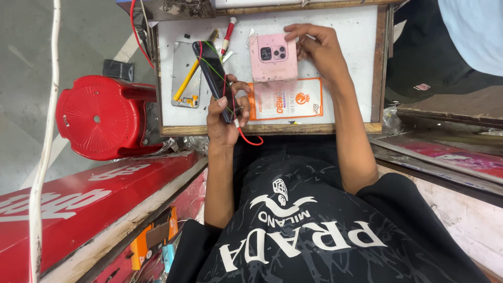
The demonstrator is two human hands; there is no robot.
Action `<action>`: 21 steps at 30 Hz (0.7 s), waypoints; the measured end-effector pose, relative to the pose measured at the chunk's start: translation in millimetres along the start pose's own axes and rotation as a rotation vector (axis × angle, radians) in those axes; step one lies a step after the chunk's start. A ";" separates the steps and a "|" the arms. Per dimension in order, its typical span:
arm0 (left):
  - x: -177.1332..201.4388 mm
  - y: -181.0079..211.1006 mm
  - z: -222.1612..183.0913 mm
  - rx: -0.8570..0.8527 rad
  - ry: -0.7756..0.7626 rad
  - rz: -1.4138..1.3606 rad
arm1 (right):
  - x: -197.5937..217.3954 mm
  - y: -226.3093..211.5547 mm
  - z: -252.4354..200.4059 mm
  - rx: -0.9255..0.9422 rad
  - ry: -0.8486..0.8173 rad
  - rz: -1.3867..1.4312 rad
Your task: The person handles a smartphone and its back cover, applying a rubber band around the device and then using a small tool to pry and adjust components near the camera module. The person also picks up and sets down a separate back cover piece and a small bottle, working on the phone's rear assembly.
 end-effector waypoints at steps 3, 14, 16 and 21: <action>4.3 -3.1 0.0 0.005 0.020 -0.001 | -6.2 -8.6 -12.4 -0.045 -0.046 -0.075; 3.0 -7.5 0.8 0.026 0.020 0.145 | -22.0 -9.1 -34.9 0.151 -0.174 -0.436; -1.5 -7.7 1.0 0.026 0.019 0.268 | -16.2 -10.4 -33.1 0.200 -0.147 -0.150; -13.0 -12.6 6.2 0.059 0.000 0.526 | -6.3 -28.4 -23.7 0.193 -0.087 0.455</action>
Point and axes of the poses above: each hand's wrist, its own z-axis towards the middle knuckle, its own x-axis out of the back of the hand, y = z × x, the point moved 3 cm from there along z, towards the middle knuckle, and after that the axes turned 15 degrees about z, right-handed, at the moved point
